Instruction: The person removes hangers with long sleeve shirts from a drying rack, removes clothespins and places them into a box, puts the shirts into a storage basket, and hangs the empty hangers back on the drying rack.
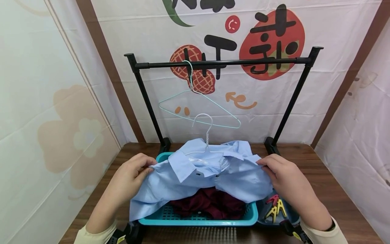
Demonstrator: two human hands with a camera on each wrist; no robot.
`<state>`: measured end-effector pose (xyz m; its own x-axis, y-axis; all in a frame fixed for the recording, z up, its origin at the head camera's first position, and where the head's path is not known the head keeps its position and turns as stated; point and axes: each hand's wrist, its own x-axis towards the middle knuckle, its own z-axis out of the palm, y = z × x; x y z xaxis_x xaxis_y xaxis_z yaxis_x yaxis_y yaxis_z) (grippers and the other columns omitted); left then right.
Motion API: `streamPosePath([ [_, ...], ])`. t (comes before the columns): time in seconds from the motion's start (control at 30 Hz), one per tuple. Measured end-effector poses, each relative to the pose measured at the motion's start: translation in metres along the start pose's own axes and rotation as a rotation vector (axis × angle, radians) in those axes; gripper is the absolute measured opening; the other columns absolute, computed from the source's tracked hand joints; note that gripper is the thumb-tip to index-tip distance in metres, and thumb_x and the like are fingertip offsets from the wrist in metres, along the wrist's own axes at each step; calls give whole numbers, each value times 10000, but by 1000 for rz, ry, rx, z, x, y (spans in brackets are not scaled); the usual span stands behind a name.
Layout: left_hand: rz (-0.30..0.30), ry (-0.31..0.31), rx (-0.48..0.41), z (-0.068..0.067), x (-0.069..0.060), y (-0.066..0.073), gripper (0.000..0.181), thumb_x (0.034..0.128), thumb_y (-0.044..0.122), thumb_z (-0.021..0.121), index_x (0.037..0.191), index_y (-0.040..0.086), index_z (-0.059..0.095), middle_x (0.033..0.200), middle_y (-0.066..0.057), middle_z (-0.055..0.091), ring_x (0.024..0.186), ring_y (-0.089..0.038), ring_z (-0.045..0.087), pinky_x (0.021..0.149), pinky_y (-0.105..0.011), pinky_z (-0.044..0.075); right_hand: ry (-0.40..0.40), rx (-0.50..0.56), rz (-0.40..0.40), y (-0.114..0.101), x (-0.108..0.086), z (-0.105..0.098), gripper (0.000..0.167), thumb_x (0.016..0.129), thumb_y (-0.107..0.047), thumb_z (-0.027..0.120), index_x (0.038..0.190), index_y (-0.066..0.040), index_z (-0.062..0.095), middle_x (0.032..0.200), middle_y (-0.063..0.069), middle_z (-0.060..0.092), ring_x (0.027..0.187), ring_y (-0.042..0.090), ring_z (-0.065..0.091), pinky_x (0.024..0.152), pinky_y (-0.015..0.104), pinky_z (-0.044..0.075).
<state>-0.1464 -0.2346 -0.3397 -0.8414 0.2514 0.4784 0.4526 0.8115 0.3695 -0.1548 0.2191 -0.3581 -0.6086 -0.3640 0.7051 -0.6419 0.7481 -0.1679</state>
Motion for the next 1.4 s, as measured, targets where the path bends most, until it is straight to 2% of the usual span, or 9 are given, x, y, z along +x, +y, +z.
streamPosePath([
  [0.07,9,-8,-11,0,-1,2,237,946,24,713,1024,249,718,1036,121,651,852,-84,574,743,-283,506,27,-23,-18,-1,1,-2,359,757,112,830,1011,-126,744,997,-40,719,847,130,698,701,307,571],
  [0.17,21,-11,-32,-1,-2,4,252,942,11,713,1033,245,719,1042,119,653,865,-77,580,747,-272,512,61,-28,-36,-1,2,-5,371,737,126,838,995,-124,747,986,-41,722,836,125,701,705,283,563],
  [0.33,41,-13,-51,-2,-2,4,263,937,1,716,1039,243,722,1038,128,652,877,-59,590,747,-246,517,68,-25,-43,0,3,-8,369,735,118,845,993,-131,755,974,-46,726,829,121,700,713,253,555],
  [0.53,94,-29,-39,-2,5,6,265,936,-8,712,1050,231,718,1035,133,650,888,-49,597,752,-255,527,65,-72,-40,3,0,-10,360,732,107,851,999,-115,756,974,-25,727,829,126,700,703,307,560],
  [0.67,117,-18,-27,-4,10,10,280,914,-35,729,1031,219,721,1007,127,649,864,-50,593,732,-260,528,85,-83,-46,4,-2,-12,373,719,112,855,1000,-113,760,975,-20,728,828,135,702,708,310,562],
  [1.0,90,20,-9,-8,18,22,267,877,-36,754,968,215,742,962,121,659,827,-51,588,720,-272,533,132,-86,-66,5,-3,-15,369,710,111,856,995,-107,769,966,-6,735,831,153,709,714,315,555],
  [1.27,26,-38,99,-11,22,38,216,862,7,744,915,216,752,937,123,675,818,-80,593,733,-345,532,102,-80,-69,8,-1,-14,296,766,74,813,1007,-90,762,971,7,723,841,162,703,726,318,544],
  [1.4,40,-28,106,-9,26,43,215,859,3,729,910,211,748,918,111,669,785,-79,570,710,-329,515,117,-94,-72,7,0,-14,302,757,91,813,1000,-82,761,962,14,723,834,172,704,728,327,543],
])
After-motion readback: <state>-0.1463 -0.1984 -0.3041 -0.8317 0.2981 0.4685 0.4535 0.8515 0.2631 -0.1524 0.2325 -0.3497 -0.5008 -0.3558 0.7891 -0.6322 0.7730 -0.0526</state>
